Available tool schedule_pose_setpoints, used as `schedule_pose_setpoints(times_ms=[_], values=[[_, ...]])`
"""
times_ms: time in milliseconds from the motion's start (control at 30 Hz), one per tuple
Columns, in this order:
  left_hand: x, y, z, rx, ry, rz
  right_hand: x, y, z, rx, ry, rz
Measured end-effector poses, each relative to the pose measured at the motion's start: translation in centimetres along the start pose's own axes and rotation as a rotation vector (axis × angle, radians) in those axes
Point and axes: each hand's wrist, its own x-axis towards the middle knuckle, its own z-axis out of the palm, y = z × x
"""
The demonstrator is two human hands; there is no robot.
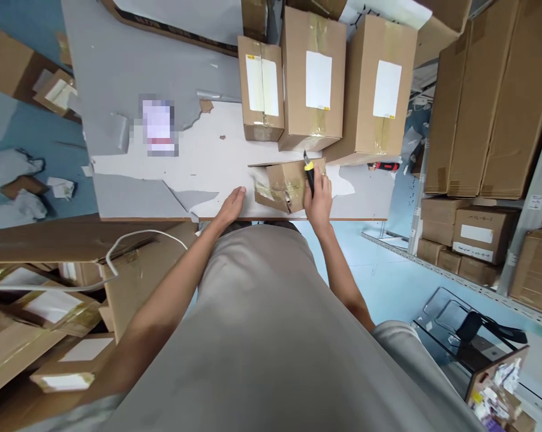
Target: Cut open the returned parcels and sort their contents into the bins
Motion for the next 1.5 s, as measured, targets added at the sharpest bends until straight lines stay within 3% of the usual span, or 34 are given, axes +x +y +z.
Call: schedule_pose_setpoints(times_ms=[100,167,233,367,467,600,700,800,933,1067,1233,1367,1500], values=[[1.7,2.2,2.7,-0.118,-0.086,-0.125,-0.3,2.6,-1.9,0.128,0.043,0.052],[1.7,3.7,3.3,-0.16,-0.053,-0.163,-0.7,3.8,-2.6,0.209,0.07,0.092],[0.9,4.7,2.6,-0.134,0.035,-0.114,-1.0,4.6,-2.2,0.294,0.079,0.144],[-2.0,4.8,-1.0,0.012,0.183,0.053,-0.6,5.0,2.1,0.419,0.025,0.237],[-4.0,4.3,-3.1,0.139,0.3,0.053,0.0,4.2,6.5,0.463,-0.094,0.258],[-6.1,4.6,-3.6,0.181,0.353,0.026,-0.4,3.5,10.7,0.609,-0.064,0.308],[-7.6,6.3,-3.2,0.243,0.371,0.137,-0.7,4.7,12.2,0.77,0.006,0.392],[-8.5,8.4,-2.5,0.357,0.279,0.312,-0.4,7.0,12.9,0.881,0.056,0.481],[-7.5,10.2,-1.1,0.448,-0.015,0.519,-0.3,10.3,12.7,0.872,0.188,0.627],[-4.4,11.3,1.1,0.512,-0.196,0.599,-1.5,12.1,11.4,0.875,0.325,0.595],[-0.6,13.4,5.4,0.55,-0.303,0.67,-3.1,11.6,10.7,0.852,0.255,0.403],[0.7,14.8,8.5,0.61,-0.349,0.684,-2.9,10.8,11.5,0.839,0.236,0.426],[0.2,14.8,9.0,0.644,-0.314,0.657,-1.6,10.3,13.0,0.928,0.16,0.437]])
